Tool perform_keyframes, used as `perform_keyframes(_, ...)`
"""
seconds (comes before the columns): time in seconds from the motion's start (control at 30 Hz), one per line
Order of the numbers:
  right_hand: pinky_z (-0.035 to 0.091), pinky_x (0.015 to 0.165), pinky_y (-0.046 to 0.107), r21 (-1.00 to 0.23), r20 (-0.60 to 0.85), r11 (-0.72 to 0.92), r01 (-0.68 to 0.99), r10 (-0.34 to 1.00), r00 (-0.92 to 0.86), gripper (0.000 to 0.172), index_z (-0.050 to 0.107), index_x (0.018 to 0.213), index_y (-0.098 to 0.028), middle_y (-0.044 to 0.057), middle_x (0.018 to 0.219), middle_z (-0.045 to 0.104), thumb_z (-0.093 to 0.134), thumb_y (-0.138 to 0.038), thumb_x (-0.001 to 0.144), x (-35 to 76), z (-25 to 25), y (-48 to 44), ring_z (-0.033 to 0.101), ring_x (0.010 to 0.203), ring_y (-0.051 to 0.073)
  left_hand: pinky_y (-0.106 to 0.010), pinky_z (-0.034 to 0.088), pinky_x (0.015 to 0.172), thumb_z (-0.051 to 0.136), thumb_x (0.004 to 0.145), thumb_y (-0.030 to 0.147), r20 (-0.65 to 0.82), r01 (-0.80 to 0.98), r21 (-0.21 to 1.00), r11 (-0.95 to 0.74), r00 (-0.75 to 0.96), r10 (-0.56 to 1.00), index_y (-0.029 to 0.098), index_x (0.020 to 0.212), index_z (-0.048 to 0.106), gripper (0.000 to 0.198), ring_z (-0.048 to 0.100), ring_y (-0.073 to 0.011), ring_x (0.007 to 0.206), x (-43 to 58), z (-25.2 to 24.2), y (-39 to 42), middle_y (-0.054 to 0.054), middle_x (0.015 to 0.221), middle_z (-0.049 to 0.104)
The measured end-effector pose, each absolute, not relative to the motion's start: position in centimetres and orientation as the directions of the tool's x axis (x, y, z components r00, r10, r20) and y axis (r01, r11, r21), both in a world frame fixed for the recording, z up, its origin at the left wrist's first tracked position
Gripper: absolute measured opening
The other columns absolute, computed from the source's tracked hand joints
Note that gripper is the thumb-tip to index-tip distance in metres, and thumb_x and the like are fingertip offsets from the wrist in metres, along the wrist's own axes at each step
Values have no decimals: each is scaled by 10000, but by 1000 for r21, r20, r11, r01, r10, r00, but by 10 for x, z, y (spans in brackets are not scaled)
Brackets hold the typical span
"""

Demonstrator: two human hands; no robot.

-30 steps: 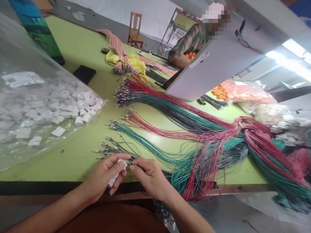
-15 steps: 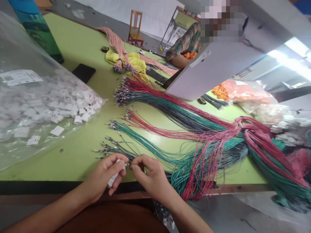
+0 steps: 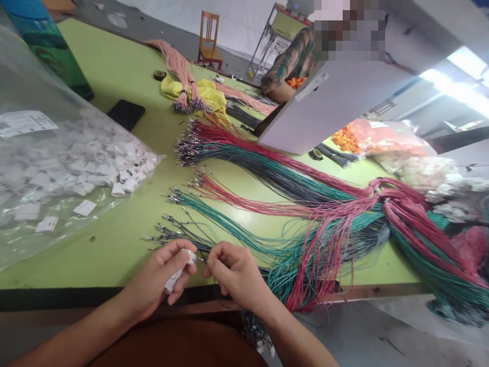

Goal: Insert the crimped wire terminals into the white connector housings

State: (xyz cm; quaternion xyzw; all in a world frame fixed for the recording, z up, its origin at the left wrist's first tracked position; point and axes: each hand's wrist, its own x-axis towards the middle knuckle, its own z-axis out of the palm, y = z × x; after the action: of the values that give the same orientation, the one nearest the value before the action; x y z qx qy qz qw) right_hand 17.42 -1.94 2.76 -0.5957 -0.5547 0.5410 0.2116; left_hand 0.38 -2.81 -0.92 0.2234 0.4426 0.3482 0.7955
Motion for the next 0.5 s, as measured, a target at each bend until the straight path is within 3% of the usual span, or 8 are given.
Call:
perform_keyframes(0.27,394,559,167,-860,-155,9,510,949,-276,158,563,638,-165,-35,600,595,500,-111,773,169,22,-20,511,552,70,-128,324,291,650,782,477,-516,-287,714,639,401,757,170,888,556,338,387,-20,348,5,-14,-30,44,645,572)
perform_keyframes(0.5,405,564,165,-850,-150,29,527,944,-295,168,579,666,-166,-34,622,613,502,-105,804,165,21,-24,531,560,74,-126,314,292,640,795,466,-511,-277,727,628,392,765,172,889,551,320,379,-17,344,5,-15,-32,53,639,557)
